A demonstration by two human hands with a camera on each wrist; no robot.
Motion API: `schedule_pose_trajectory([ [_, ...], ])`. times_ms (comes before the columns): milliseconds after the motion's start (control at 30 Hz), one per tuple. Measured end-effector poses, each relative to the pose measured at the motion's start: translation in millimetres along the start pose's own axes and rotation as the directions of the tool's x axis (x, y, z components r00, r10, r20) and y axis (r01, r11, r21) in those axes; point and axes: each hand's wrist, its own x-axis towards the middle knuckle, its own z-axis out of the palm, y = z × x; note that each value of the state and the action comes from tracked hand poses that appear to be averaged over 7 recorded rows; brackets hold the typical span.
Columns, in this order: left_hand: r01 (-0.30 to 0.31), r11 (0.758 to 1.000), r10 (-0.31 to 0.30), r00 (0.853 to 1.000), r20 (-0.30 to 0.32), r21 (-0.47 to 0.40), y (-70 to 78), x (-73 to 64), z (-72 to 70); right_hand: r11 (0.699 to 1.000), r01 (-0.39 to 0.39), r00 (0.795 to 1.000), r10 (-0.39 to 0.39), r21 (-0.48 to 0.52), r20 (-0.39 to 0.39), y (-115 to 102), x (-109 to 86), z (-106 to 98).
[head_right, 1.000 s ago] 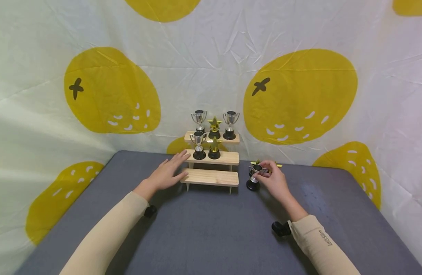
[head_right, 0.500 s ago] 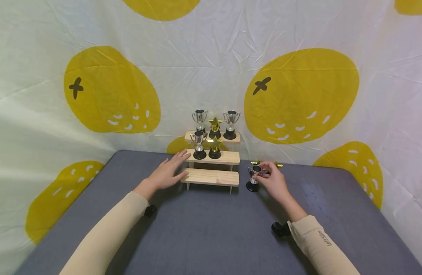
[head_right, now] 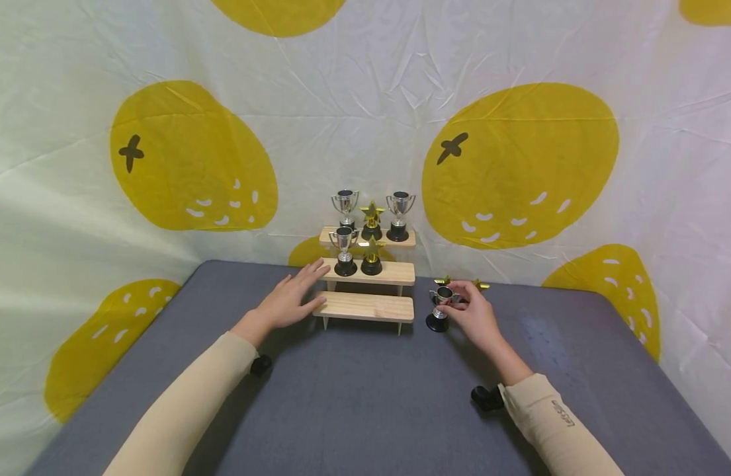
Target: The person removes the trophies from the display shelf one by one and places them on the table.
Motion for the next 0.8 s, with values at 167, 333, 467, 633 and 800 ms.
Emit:
schedule_pose_trajectory([
  [167,0.005,1.0,-0.005,1.0,0.005,-0.001,-0.3,-2.2,-0.1,1.0,0.012,1.0,-0.012,0.012,0.016,-0.8,-3.3,-2.2],
  [333,0.001,1.0,-0.001,1.0,0.011,-0.007,-0.2,-1.4,-1.4,0.999,0.03,0.999,-0.03,-0.029,0.02,-3.8,-7.3,-9.8],
  [467,-0.003,1.0,0.003,1.0,0.012,-0.01,-0.2,0.1,-1.9,0.997,0.058,0.998,-0.056,-0.052,0.031,-4.6,-9.0,-16.5],
  [633,0.005,1.0,-0.005,1.0,0.019,-0.012,-0.5,-0.1,-2.4,0.991,0.104,0.995,-0.102,-0.083,0.024,-7.4,-9.8,-25.0],
  [800,0.007,1.0,-0.007,1.0,0.017,-0.014,-0.6,0.7,-1.9,0.989,0.116,0.993,-0.115,-0.094,0.016,-13.2,-11.3,-36.2],
])
